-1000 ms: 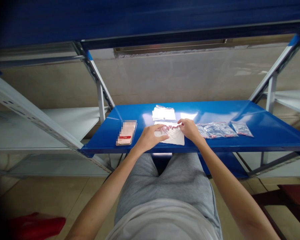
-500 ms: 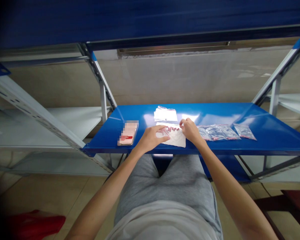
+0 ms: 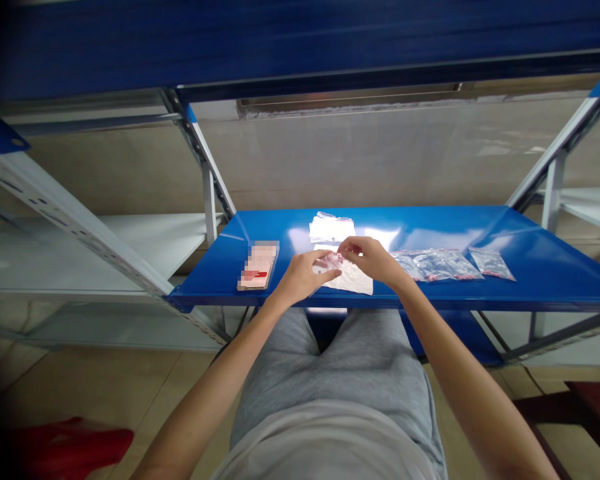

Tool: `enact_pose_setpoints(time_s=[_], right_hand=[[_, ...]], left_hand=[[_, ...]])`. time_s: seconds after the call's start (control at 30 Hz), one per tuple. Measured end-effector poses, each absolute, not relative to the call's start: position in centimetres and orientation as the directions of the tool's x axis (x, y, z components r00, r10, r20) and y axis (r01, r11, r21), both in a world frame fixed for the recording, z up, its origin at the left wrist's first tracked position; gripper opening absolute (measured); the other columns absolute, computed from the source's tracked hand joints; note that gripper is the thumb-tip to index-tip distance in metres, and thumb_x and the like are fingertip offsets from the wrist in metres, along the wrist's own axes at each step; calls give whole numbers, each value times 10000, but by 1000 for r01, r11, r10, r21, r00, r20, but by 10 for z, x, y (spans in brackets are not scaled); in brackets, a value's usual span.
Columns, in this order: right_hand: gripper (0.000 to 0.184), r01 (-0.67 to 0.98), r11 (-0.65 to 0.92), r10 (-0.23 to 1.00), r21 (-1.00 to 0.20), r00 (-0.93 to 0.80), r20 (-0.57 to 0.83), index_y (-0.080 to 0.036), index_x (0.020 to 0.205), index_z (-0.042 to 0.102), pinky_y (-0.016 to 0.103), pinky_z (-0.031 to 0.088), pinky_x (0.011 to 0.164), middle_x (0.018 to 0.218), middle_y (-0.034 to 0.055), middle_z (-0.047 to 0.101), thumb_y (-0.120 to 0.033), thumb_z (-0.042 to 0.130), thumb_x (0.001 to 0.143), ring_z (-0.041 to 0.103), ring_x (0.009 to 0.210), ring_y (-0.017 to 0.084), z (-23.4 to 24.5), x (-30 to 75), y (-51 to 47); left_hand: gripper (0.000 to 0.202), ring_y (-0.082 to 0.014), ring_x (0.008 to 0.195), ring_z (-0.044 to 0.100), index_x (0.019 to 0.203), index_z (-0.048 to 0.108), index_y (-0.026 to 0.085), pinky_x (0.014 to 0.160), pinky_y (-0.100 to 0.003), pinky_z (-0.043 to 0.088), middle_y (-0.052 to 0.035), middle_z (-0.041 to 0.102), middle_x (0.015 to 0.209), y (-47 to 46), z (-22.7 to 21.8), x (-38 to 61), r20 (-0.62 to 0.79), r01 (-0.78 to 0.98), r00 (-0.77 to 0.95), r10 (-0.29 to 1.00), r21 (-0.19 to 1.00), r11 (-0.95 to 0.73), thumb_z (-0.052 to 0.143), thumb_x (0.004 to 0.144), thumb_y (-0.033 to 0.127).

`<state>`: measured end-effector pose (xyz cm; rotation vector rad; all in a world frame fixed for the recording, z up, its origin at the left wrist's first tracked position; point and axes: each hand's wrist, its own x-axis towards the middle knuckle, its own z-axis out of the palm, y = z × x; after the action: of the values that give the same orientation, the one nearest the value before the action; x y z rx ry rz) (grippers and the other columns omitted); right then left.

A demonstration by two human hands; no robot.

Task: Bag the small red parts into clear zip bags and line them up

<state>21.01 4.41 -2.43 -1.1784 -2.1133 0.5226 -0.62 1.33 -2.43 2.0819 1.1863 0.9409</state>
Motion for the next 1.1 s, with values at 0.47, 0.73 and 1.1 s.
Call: enact_pose_setpoints(time_s=[0.47,0.73,1.1], right_hand=[[183,899,286,935,-331,-187,300,-172,964,781,306,450,801,937,106,765,-163,608,904,668,850,224,-74,235,73],[166,912,270,932,-309,-167,322,-156,890,761,305,440,782,883,111,750,-146,596,884,658,831,227,-75,233,73],[278,631,385,921,-673,-216,324,-186,834,734,289,410,605,751,58,721,-433,616,879,594,668,183,-19,213,42]], left_hand=[[530,-278,1164,696,1287,699,179,1014,-377,537,-116,720,1306,17,-29,-8,300,531,371,879,708,-466,777,836,447],[517,-275,1150,688,1240,714,166,1009,-383,527,-118,733,1261,20,-31,-7,318,540,378,870,688,-486,793,815,450],[557,-258,1000,730,1191,739,185,850,-337,573,-103,769,1164,20,-20,-12,179,502,319,931,801,-326,844,744,502]])
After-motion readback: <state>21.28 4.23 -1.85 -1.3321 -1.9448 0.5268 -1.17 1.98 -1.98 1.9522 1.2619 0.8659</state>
